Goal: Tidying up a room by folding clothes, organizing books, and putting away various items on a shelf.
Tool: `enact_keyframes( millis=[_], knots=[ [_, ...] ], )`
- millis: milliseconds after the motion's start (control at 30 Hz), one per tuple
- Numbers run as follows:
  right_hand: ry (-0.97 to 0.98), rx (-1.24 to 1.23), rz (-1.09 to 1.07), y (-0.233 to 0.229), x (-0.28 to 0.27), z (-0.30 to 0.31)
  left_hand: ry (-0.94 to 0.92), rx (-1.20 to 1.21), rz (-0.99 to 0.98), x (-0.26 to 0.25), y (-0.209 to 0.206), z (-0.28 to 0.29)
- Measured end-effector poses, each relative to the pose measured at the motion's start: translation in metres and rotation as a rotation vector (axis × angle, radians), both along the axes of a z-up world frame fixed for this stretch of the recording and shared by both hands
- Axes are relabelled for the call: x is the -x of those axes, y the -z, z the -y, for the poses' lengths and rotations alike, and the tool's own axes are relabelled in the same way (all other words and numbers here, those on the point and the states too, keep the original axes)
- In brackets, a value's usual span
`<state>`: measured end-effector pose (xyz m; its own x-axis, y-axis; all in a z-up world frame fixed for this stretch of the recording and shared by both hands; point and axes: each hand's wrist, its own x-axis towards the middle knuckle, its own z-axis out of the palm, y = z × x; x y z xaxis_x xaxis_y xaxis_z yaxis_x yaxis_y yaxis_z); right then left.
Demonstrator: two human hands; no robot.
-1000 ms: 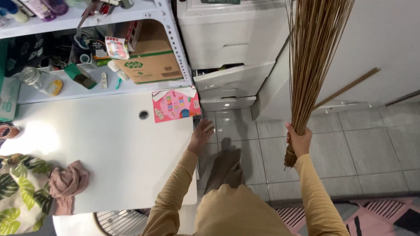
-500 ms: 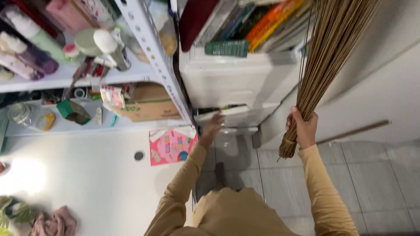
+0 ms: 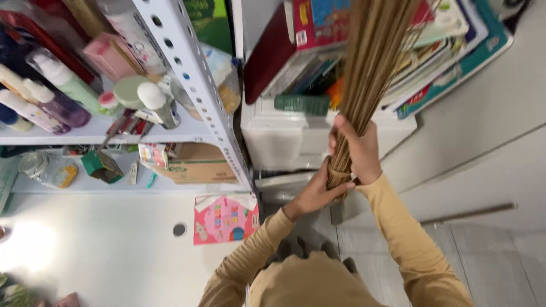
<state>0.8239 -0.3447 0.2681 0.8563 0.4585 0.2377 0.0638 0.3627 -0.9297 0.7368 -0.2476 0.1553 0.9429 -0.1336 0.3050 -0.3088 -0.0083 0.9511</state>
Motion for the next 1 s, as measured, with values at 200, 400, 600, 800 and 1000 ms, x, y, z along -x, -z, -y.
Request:
enact_keyframes(
  millis=[200,400,600,800,1000],
  knots=[
    [-0.144,0.157,0.295,-0.011,-0.011,-0.023,-0.082,0.187,-0.019,-0.007,0.001,-0.033],
    [-0.354,0.092,0.380,-0.007,-0.031,-0.058,-0.287,0.040,0.044,-0.021,-0.020,-0.078],
    [-0.225,-0.047,0.427,-0.005,-0.069,-0.131,-0.642,-0.360,0.377,-0.049,-0.048,-0.132],
    [-0.014,0.070,0.610,0.045,-0.093,-0.197,-0.992,-0.473,0.271,-0.083,-0.009,-0.173],
    [-0.137,0.062,0.711,0.055,-0.089,-0.207,-0.929,-0.299,0.133,-0.076,-0.006,-0.175]
  ],
)
